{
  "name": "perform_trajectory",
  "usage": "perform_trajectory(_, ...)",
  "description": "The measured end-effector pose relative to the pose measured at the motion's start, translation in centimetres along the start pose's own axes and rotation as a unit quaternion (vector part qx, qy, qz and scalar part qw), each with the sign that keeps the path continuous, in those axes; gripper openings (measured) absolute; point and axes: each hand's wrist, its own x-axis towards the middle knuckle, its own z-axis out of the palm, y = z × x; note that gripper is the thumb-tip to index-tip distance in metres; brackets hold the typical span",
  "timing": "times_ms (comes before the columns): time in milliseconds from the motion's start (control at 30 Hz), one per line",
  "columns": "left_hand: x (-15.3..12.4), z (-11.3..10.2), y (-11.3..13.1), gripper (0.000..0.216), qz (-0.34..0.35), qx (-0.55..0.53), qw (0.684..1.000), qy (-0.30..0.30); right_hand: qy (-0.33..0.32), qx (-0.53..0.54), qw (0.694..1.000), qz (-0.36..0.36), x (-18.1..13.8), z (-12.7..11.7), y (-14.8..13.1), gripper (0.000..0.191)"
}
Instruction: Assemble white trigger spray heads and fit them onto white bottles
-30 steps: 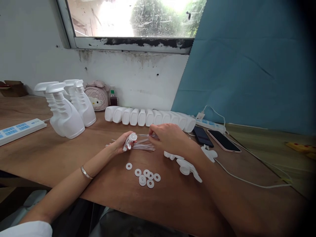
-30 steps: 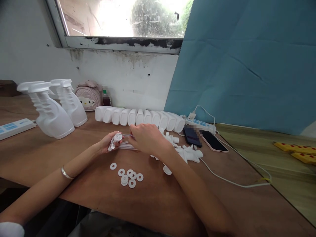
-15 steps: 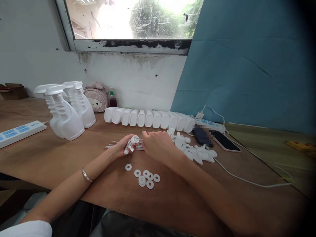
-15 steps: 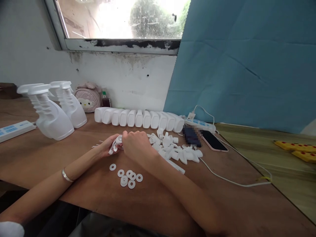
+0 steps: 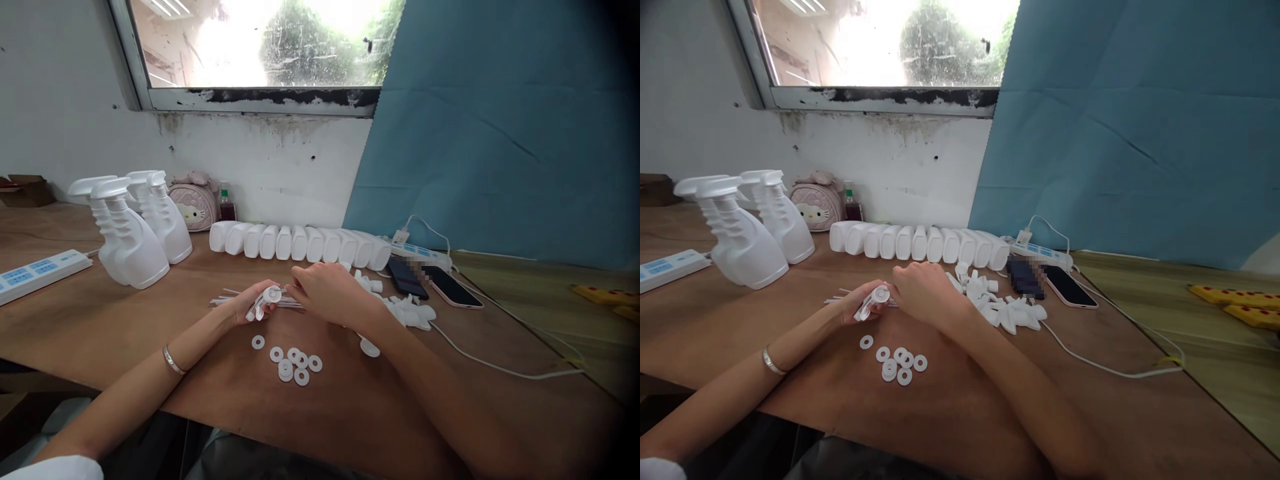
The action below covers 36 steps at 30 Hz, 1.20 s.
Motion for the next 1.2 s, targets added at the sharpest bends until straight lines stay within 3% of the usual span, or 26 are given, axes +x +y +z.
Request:
perform_trajectory(167,-0.4,0.2,0.1,0.019,-0.021,0.008,0.999,-0.037,-0.032,0.022,0.999,-0.024,-0.5,-0.7,0.2,0.024)
perform_trajectory(333,-0.5,0.0,0.2,0.02,0.014,0.002,0.995,-0.097,-0.015,0.035,0.999,-0.034,-0.8,-0.5,0.4,0.014)
perform_trajectory(567,-1.2,0.7,0.7,0.022,0.027,0.046,0.981,-0.186,-0.012,0.149,0.988,-0.042,-0.6,-1.2,1.4,0.016)
perform_trajectory(733,-1.4,0.9,0.6,0.022,0.036,0.066,0.983,-0.169,-0.029,0.167,0.985,-0.04,-0.5,-1.4,1.7,0.018)
perform_trajectory(1033,-0.6,-0.6,-0.4,0.02,-0.026,0.148,0.985,-0.082,-0.068,0.178,0.979,-0.069,-0.5,-1.1,1.9,0.012)
perform_trajectory(1200,-0.7,-0.2,-0.4,0.022,-0.047,0.168,0.98,-0.099,-0.079,0.182,0.977,-0.081,-0.3,-1.1,2.0,0.017)
